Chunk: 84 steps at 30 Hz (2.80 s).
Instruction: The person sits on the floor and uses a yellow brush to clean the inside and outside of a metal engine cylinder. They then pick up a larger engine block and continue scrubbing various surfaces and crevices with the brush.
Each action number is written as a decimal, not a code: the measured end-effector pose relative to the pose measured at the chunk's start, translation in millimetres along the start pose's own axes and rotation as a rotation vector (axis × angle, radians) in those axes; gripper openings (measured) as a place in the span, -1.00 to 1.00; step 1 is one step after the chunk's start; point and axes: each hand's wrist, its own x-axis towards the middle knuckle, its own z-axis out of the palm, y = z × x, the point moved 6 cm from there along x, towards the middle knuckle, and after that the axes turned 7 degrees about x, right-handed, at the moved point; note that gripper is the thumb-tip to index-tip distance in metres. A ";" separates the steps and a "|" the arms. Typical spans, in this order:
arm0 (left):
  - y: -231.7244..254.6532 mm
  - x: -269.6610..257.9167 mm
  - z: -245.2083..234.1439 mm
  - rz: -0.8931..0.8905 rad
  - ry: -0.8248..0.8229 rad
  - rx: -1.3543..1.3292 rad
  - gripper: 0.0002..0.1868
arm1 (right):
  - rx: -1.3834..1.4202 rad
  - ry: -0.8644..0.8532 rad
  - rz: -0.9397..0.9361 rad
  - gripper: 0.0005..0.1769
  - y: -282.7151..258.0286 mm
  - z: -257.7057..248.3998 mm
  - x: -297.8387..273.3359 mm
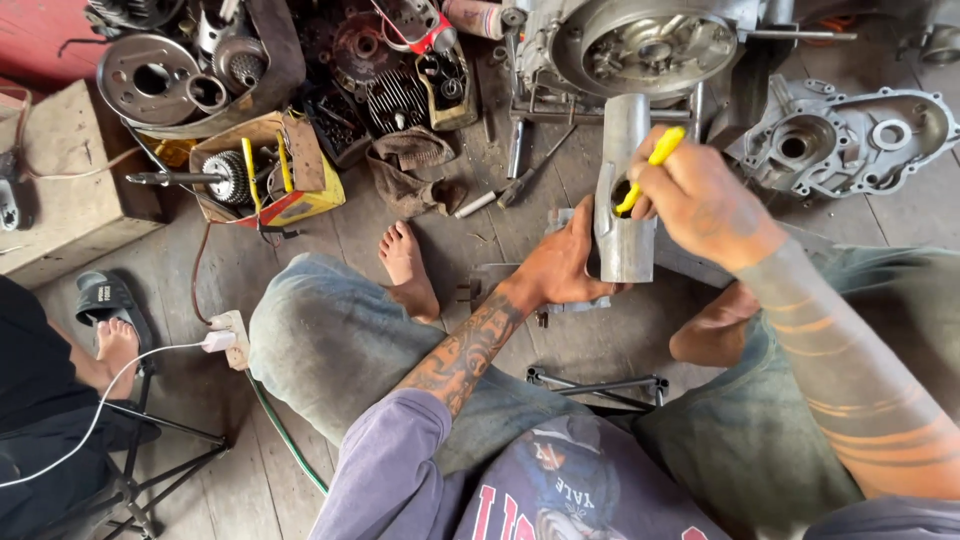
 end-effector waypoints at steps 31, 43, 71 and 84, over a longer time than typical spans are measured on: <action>-11.0 4.0 7.9 0.004 0.039 0.090 0.28 | -0.806 -0.168 -0.638 -0.69 -11.2 -0.4 11.5; -9.0 4.7 8.8 -0.024 -0.018 0.085 0.30 | -0.229 -0.099 0.103 -0.70 2.5 -9.7 14.4; -16.2 2.5 15.2 -0.032 -0.043 0.086 0.32 | -0.250 -0.140 -0.252 -0.89 -14.6 -6.2 8.8; -17.4 1.0 17.4 -0.023 -0.038 0.123 0.36 | -0.210 -0.130 -0.050 -0.82 -31.4 -8.5 3.1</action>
